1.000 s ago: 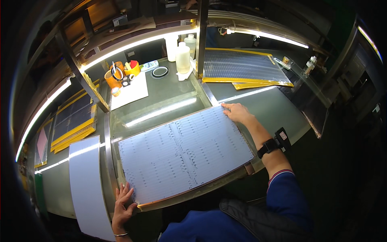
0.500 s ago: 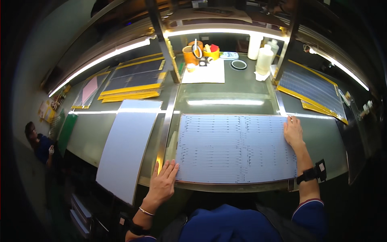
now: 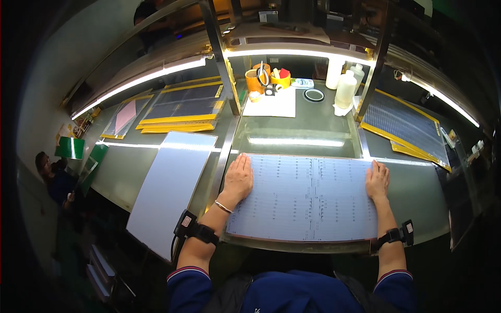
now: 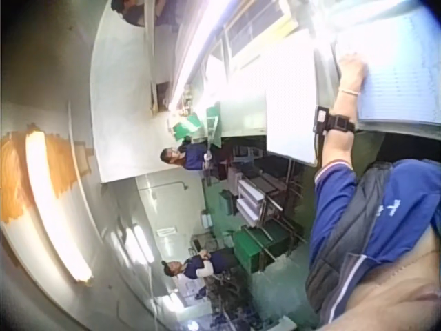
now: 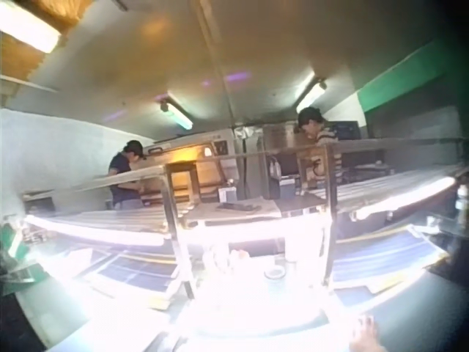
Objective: Inspect and sort panels at a workstation while recording data on a log sheet.
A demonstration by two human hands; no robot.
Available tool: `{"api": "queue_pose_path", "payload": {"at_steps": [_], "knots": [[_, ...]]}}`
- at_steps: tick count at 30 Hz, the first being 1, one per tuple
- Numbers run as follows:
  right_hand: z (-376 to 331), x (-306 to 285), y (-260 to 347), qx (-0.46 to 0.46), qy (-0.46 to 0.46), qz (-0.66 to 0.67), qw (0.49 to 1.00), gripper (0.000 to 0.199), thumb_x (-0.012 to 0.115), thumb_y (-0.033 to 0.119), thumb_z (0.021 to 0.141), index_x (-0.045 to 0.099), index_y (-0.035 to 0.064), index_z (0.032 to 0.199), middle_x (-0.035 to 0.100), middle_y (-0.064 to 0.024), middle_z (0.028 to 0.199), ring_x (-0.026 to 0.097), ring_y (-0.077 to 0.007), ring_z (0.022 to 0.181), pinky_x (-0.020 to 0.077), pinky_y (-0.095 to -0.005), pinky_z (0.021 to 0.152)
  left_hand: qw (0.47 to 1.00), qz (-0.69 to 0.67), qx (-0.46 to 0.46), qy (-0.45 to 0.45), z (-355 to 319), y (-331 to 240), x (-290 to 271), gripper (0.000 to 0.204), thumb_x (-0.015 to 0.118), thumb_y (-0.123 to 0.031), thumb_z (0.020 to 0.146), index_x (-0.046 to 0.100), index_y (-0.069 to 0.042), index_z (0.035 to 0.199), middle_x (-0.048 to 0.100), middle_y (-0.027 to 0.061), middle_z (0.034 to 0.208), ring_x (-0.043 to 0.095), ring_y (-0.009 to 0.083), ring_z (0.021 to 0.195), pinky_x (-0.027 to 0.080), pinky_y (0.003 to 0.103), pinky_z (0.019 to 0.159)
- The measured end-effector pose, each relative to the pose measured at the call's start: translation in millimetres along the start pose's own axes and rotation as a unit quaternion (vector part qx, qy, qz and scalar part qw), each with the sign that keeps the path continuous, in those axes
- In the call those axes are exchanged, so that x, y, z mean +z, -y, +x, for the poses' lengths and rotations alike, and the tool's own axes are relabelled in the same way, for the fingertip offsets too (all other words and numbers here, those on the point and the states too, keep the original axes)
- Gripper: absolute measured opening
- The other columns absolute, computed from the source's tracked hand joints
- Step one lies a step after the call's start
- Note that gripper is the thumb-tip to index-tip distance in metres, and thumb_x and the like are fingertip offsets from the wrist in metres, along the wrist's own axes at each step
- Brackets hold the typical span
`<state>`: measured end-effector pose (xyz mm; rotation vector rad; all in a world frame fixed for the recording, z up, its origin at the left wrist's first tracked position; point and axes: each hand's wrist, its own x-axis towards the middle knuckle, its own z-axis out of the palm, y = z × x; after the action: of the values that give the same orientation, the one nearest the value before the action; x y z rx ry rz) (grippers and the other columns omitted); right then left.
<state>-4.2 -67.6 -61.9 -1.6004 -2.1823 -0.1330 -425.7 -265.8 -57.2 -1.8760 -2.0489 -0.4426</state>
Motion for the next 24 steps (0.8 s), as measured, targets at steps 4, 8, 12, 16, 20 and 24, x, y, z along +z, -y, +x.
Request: {"api": "queue_pose_path", "payload": {"at_steps": [4,8,12,16,20,24], "knots": [[2,-3,-3,0.012,0.004,0.013,1.0,0.046,0.049,0.029,0.088,0.047,0.004,0.127,0.047,-0.0101,0.121,0.041,-0.0294,0.113,0.0317,-0.0414,0.1,0.999,-0.001,-0.031,0.019,5,-7,0,0.045,0.046,-0.02,0.085,0.046,0.005,0.123,0.044,0.0218,0.131,0.04,0.0323,0.123,0.031,0.041,0.102],[-2,-16,-14,0.004,0.06,0.131,0.99,0.056,0.056,0.033,0.084,0.044,0.0041,0.131,0.04,-0.0113,0.135,0.034,-0.0314,0.124,0.0247,-0.0406,0.106,0.999,-0.011,-0.037,-0.012,9,-9,3,0.042,0.047,-0.017,0.083,0.048,0.005,0.118,0.044,0.0227,0.129,0.041,0.0327,0.121,0.032,0.042,0.1],[-38,-73,-21,-0.017,0.209,0.146,0.967,0.079,0.068,0.044,0.072,0.039,0.0084,0.136,0.025,-0.0113,0.147,0.016,-0.0299,0.137,0.0095,-0.0423,0.112,0.998,-0.031,-0.059,-0.02,9,-9,-4,0.039,0.05,-0.015,0.078,0.051,0.006,0.112,0.048,0.0237,0.124,0.046,0.034,0.115,0.035,0.042,0.098],[-94,-130,-36,-0.002,0.267,0.185,0.946,0.097,0.078,0.051,0.057,0.039,0.0122,0.137,0.019,-0.0098,0.15,0.009,-0.0273,0.14,0.0024,-0.0439,0.113,0.997,-0.039,-0.051,-0.047,21,-4,-3,0.034,0.051,-0.017,0.074,0.054,0.004,0.101,0.053,0.0231,0.114,0.05,0.0322,0.107,0.039,0.04,0.093],[-124,-143,-41,0.044,0.259,0.207,0.942,0.098,0.08,0.051,0.054,0.041,0.0135,0.136,0.019,-0.0093,0.15,0.008,-0.0267,0.14,0.0004,-0.0435,0.113,0.995,-0.047,-0.091,-0.011,29,6,-8,0.02,0.053,-0.011,0.069,0.054,0.001,0.085,0.058,0.0177,0.086,0.055,0.0298,0.089,0.044,0.038,0.082],[-129,-143,-45,0.071,0.237,0.201,0.948,0.092,0.081,0.047,0.054,0.045,0.0148,0.133,0.022,-0.0108,0.149,0.011,-0.0283,0.139,0.0019,-0.045,0.113,0.994,-0.049,-0.094,-0.009,38,3,-5,0.017,0.054,-0.009,0.067,0.054,-0.001,0.082,0.059,0.0165,0.083,0.055,0.0308,0.087,0.045,0.039,0.08]]}}
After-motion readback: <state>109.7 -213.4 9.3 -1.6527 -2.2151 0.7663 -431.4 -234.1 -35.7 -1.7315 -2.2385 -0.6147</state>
